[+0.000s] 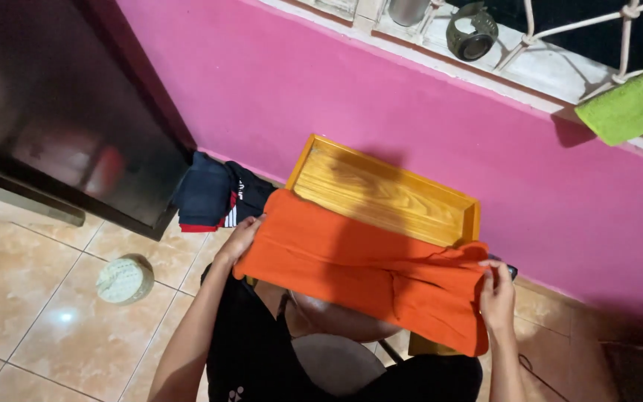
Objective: A person folds various items of clothing, including jeans, a jacket, and a shirt, on a small wooden tray.
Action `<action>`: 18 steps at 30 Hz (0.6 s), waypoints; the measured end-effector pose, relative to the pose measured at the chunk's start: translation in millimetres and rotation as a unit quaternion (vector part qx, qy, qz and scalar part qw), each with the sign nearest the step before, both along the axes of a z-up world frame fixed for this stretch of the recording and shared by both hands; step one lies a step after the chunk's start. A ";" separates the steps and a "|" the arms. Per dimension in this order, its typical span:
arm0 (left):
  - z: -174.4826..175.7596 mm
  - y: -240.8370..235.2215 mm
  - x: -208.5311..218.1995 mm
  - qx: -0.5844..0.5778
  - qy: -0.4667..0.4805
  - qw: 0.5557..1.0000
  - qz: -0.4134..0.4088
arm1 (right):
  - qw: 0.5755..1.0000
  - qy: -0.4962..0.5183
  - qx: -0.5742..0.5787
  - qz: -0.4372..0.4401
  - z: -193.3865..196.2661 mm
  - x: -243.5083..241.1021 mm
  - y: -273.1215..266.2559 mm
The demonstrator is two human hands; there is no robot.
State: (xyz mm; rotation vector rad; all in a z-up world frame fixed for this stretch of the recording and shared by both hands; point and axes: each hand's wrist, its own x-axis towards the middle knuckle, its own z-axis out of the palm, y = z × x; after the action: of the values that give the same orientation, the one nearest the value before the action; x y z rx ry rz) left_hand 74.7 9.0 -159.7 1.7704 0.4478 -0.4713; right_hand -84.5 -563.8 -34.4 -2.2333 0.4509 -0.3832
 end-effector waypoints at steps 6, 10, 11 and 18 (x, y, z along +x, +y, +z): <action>43.2 1.8 -22.6 0.024 0.017 0.999 -0.020 | 0.999 -0.041 -0.014 0.028 -19.8 2.9 -10.8; 102.0 -14.0 -25.6 0.063 0.038 0.995 -0.061 | 0.995 -0.077 0.068 0.007 6.1 8.0 6.3; 123.9 -17.3 -31.1 0.063 0.039 0.995 -0.063 | 0.995 -0.076 0.068 0.006 4.2 7.1 2.5; 63.0 6.4 -10.4 -0.049 0.043 0.998 0.016 | 0.978 0.011 -0.210 -0.008 18.7 -20.7 47.7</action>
State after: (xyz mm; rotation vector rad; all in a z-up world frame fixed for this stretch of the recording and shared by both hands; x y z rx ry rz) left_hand 64.3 15.4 -96.7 1.6503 0.5051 -0.5397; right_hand -105.2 -516.1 -15.7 -2.6472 0.4288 -0.4994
